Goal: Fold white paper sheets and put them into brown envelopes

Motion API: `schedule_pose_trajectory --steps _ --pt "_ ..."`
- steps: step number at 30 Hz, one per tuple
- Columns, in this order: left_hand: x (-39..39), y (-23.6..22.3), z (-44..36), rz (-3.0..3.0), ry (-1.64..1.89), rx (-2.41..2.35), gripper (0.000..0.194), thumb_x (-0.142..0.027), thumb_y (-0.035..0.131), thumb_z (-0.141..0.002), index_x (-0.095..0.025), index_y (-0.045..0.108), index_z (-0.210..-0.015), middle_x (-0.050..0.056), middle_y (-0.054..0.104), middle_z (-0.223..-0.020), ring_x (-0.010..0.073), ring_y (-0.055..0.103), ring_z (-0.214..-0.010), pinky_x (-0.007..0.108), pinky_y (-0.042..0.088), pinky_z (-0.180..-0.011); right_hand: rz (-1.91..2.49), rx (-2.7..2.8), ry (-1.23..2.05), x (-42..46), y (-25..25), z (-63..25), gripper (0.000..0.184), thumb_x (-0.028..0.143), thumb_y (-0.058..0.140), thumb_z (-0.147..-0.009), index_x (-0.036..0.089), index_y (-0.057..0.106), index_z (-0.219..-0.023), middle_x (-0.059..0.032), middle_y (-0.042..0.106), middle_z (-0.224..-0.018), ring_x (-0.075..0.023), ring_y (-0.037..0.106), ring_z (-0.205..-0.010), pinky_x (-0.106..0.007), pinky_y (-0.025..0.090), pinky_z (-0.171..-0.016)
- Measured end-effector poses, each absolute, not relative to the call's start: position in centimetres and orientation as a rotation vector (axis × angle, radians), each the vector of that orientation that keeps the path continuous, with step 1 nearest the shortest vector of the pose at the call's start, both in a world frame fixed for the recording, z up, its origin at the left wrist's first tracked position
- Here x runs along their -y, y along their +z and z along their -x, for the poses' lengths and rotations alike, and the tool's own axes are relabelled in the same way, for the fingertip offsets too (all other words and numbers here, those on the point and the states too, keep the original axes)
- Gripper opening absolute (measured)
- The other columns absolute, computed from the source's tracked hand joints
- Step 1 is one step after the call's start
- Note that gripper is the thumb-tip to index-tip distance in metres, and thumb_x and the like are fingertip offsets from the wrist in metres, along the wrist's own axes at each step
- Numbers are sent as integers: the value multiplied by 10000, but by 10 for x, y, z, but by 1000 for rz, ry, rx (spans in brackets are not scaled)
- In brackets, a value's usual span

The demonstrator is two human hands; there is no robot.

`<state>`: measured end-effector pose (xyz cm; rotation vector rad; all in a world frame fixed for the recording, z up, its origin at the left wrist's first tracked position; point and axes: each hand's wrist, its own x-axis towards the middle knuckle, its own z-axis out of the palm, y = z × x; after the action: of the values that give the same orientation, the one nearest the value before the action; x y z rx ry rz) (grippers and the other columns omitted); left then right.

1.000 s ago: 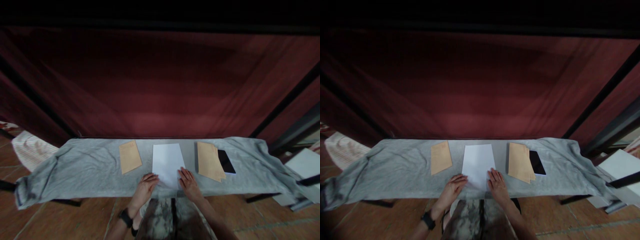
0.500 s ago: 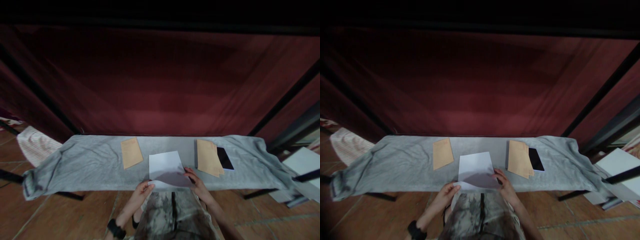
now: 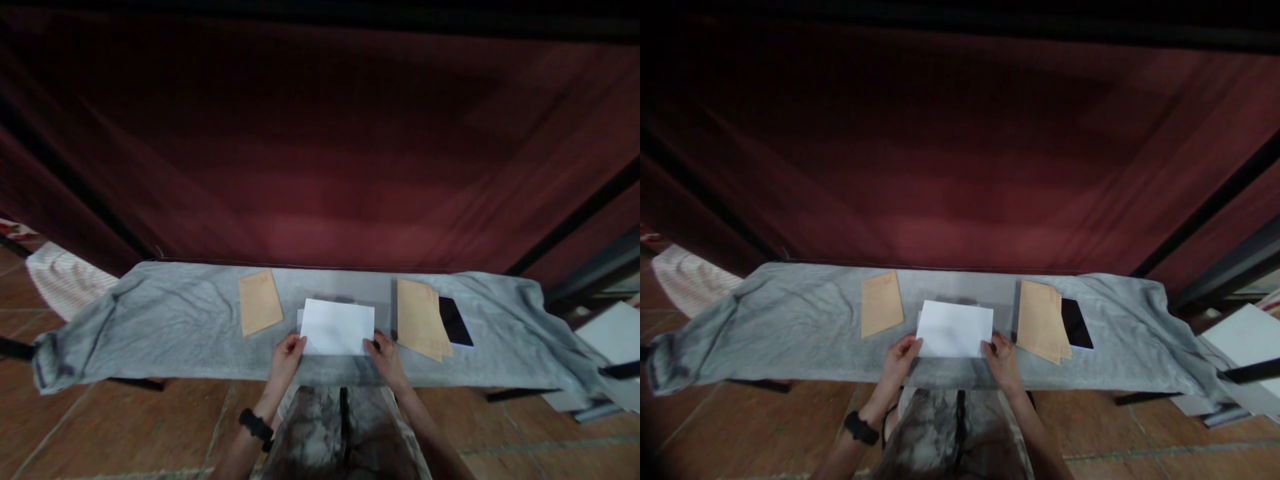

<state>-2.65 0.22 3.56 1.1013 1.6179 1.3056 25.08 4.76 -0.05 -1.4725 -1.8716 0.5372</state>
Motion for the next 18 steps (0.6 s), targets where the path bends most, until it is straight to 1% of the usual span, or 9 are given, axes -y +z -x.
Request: schedule_pose_trajectory --steps 2,3,6,9,13,18 --pt "0 28 29 -1170 1260 -1736 367 -532 576 -817 -174 640 -767 1 620 -677 159 574 -662 256 439 -633 1571 1897 454 -52 -2 -248 292 400 485 -939 229 719 -905 -59 734 -934 -223 678 -921 -333 502 -860" --pt "1 27 30 -1210 1223 -1807 337 -498 557 -833 -181 628 -742 -8 602 -653 153 560 -639 252 424 -621 1622 1905 407 -54 -3 -247 281 400 496 -938 230 716 -900 -59 731 -952 -225 671 -940 -331 488 -865" --pt "0 33 28 -1324 1008 -2042 242 -385 546 -860 -189 621 -740 -10 594 -633 148 554 -608 245 382 -605 1747 1938 307 -59 -3 -241 250 380 518 -936 226 715 -922 -71 713 -1054 -236 643 -1016 -338 450 -878" --pt "-2 43 24 -1347 737 -2185 202 -317 539 -903 -182 645 -796 16 644 -675 156 591 -638 244 342 -589 1838 1982 244 -63 -3 -235 233 358 526 -938 229 719 -930 -78 697 -1090 -243 614 -1035 -345 429 -848" --pt "-6 50 22 -1323 541 -2260 200 -319 541 -939 -180 677 -893 60 716 -787 182 647 -718 254 329 -594 1922 1997 167 -67 -4 -230 232 364 527 -944 240 722 -921 -85 686 -1078 -259 586 -1021 -359 415 -813" --pt "-14 46 27 -1328 445 -2286 206 -344 561 -936 -188 690 -899 76 741 -832 203 670 -757 262 336 -600 1937 2004 114 -68 -7 -228 262 393 514 -952 230 719 -930 -97 679 -1064 -274 575 -992 -387 409 -817"
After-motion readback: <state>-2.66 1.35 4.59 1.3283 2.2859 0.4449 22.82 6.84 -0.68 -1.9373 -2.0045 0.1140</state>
